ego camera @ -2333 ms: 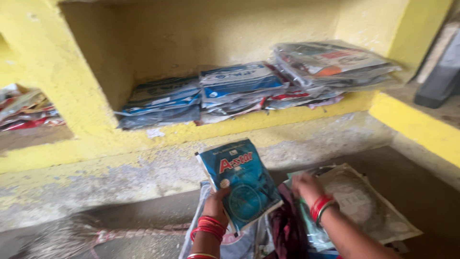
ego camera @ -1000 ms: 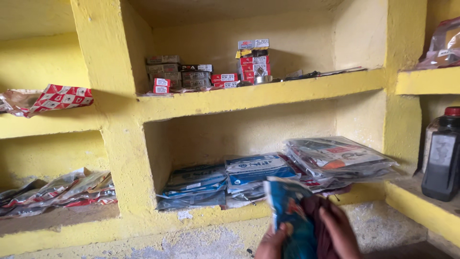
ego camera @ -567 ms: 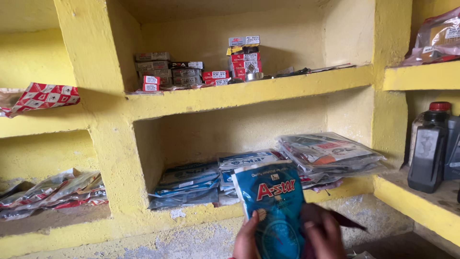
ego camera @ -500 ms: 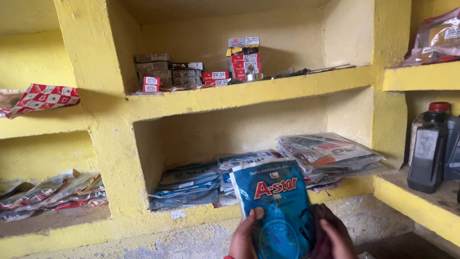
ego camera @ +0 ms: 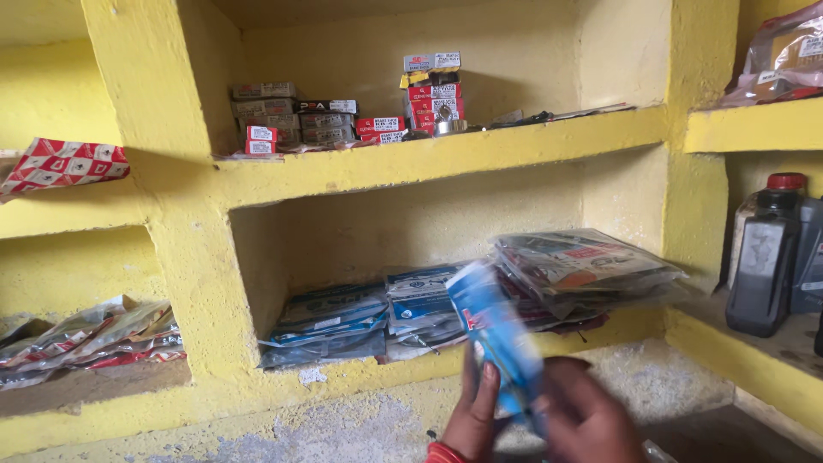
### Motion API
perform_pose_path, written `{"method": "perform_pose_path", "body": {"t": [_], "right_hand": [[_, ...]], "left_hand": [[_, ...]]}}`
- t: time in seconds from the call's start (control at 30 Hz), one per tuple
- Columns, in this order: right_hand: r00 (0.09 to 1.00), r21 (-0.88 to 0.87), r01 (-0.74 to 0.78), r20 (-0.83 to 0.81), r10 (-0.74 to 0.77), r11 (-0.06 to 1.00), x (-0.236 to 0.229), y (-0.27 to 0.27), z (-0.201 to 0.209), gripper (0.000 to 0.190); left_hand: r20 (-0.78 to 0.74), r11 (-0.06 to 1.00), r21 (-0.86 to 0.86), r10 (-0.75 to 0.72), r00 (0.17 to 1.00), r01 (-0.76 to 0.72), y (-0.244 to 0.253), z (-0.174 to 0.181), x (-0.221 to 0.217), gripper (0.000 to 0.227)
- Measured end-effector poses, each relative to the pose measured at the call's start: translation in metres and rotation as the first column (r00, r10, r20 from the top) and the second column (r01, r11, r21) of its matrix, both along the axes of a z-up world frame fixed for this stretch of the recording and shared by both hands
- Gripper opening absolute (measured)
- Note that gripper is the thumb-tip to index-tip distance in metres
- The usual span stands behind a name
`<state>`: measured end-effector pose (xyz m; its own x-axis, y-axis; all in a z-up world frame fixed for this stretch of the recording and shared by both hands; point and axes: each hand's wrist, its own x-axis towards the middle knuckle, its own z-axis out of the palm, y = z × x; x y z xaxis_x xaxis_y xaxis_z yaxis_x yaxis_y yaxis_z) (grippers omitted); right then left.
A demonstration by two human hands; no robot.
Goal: The person repeatedly picks up packaged automotive parts from a pile on the floor, wipes each package with a cloth, and places them onto a yellow wall shelf. The person handles multiple different packages one at a time and stacks them on the shelf.
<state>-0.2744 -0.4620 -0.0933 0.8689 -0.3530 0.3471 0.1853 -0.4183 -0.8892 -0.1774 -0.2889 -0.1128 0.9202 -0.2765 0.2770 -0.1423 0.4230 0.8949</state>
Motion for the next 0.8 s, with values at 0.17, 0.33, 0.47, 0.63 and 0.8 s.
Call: {"method": "perform_pose_path", "body": {"t": [0.17,0.33,0.47,0.63,0.8], "right_hand": [[0.617,-0.727,0.421,0.668,0.415,0.543,-0.011,0.05,-0.009,0.053],[0.78,-0.521,0.265,0.61,0.137,0.812,-0.011,0.056,0.027,0.048],[0.797,-0.312,0.327,0.599,-0.083,0.892,-0.013,0.073,0.063,0.052],[0.606,-0.496,0.44,0.779,0.16,0.749,-0.021,0.088,0.068,0.042],[0.774,-0.316,0.361,0.627,-0.092,0.877,0.039,0.018,0.055,0.039]], "left_hand": [[0.105,0.642,-0.66,-0.436,0.894,0.39,0.022,0.033,-0.05,0.055],[-0.094,0.734,-0.628,-0.401,0.911,0.258,0.039,0.048,-0.061,0.05],[-0.043,0.771,-0.473,-0.504,0.863,0.426,0.022,0.03,-0.053,0.051],[0.057,0.874,-0.173,-0.451,0.891,0.453,0.014,0.012,-0.037,0.047],[-0.096,0.893,-0.18,-0.434,0.896,0.413,0.029,0.013,-0.053,0.048]]}}
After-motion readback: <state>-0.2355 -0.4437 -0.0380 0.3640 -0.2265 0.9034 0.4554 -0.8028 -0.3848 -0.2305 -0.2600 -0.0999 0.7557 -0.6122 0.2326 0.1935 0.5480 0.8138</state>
